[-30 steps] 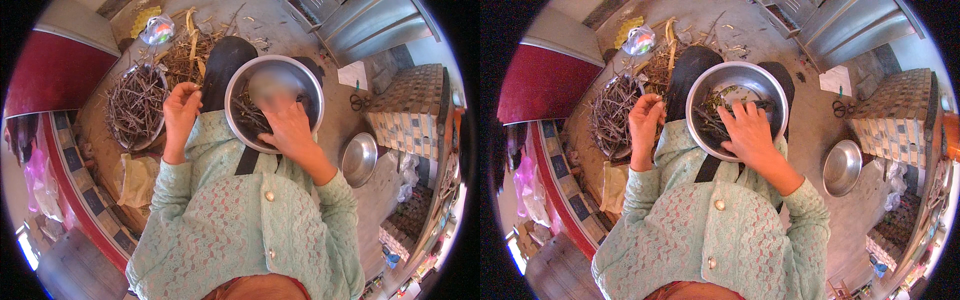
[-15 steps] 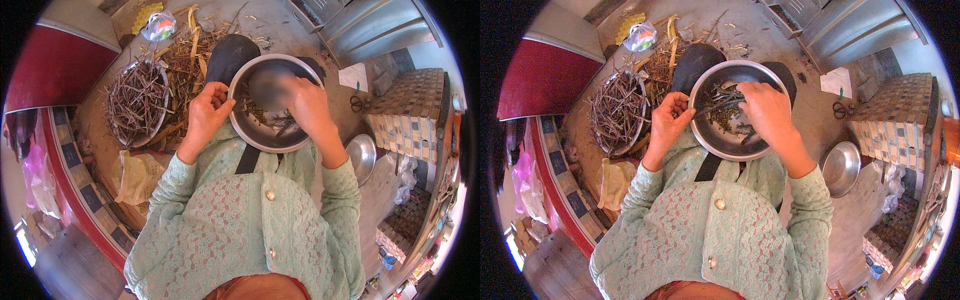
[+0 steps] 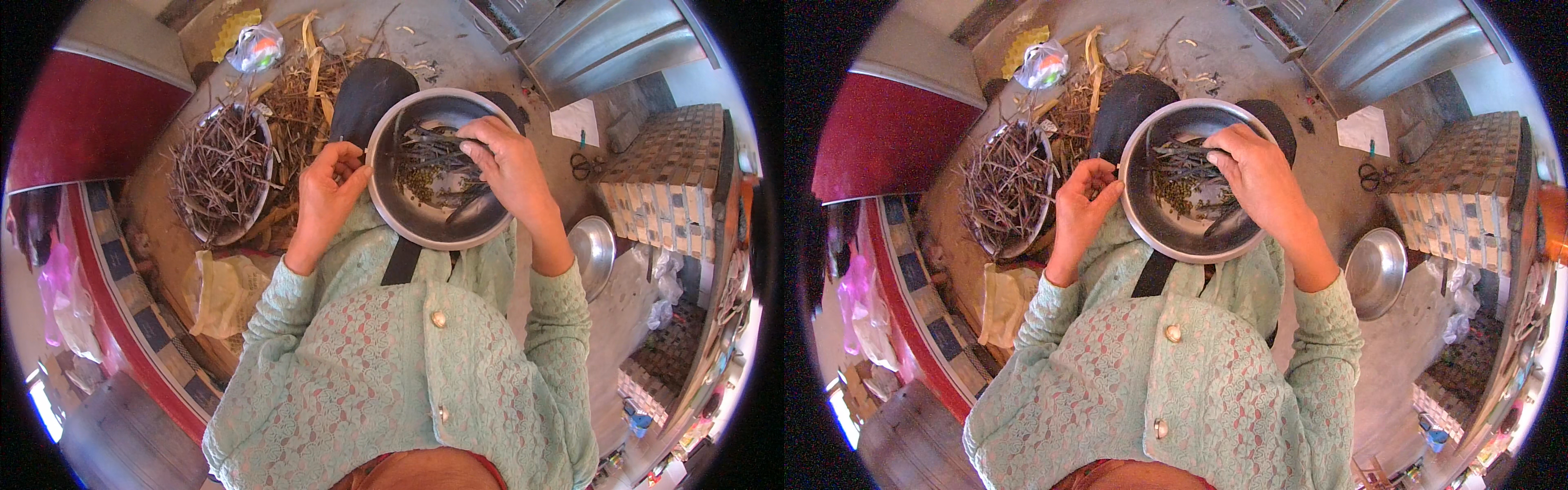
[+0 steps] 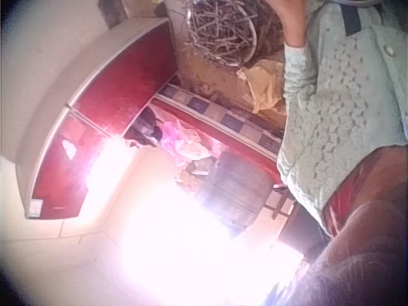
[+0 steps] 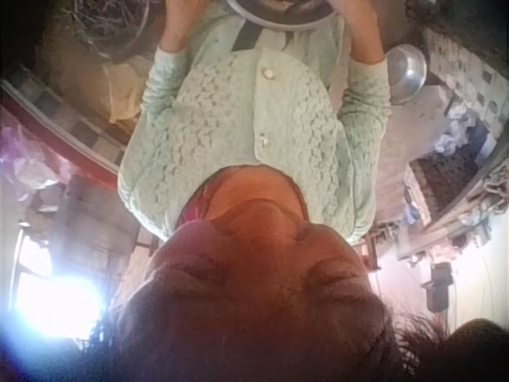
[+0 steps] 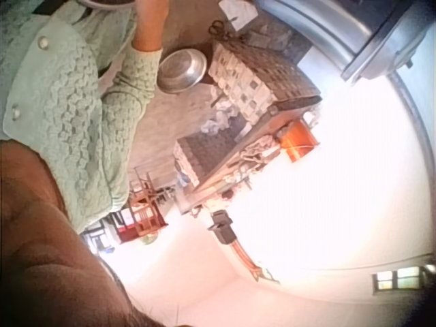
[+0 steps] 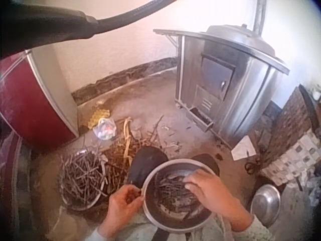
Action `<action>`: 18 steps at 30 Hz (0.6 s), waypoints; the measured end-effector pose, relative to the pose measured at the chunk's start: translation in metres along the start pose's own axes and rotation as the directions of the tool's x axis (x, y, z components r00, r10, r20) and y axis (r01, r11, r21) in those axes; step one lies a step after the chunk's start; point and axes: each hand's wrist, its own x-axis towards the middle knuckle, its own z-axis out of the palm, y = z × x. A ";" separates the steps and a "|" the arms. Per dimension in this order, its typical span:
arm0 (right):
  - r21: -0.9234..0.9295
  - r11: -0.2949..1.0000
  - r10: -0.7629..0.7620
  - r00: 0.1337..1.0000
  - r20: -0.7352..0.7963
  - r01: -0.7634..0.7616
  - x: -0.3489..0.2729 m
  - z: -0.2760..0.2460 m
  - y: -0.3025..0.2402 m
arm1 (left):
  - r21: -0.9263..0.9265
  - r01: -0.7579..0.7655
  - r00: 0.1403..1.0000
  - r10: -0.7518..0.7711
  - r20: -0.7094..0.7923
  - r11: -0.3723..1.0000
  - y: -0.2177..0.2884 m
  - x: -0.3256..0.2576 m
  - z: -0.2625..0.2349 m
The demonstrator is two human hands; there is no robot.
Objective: The person sits on the floor and uses both hands to peel and break apart dried dark vegetable strips over a metal bowl. The person repeatedly picks up pieces, peels off outer layers, and places the processed pieces into the bowl.
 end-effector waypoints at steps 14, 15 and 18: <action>0.032 0.991 -0.125 0.986 -0.114 0.129 -0.022 0.012 -0.010 | 0.291 -0.619 0.775 0.627 0.078 0.729 0.032 0.009 0.028; 0.050 0.992 -0.108 0.987 -0.118 0.114 -0.022 0.014 -0.010 | 0.249 -0.578 0.814 0.572 0.103 0.777 0.035 0.007 0.032; -0.152 0.969 -0.220 0.962 -0.159 0.196 -0.020 0.015 -0.012 | 0.205 -0.497 0.868 0.477 0.139 0.843 0.028 0.005 0.034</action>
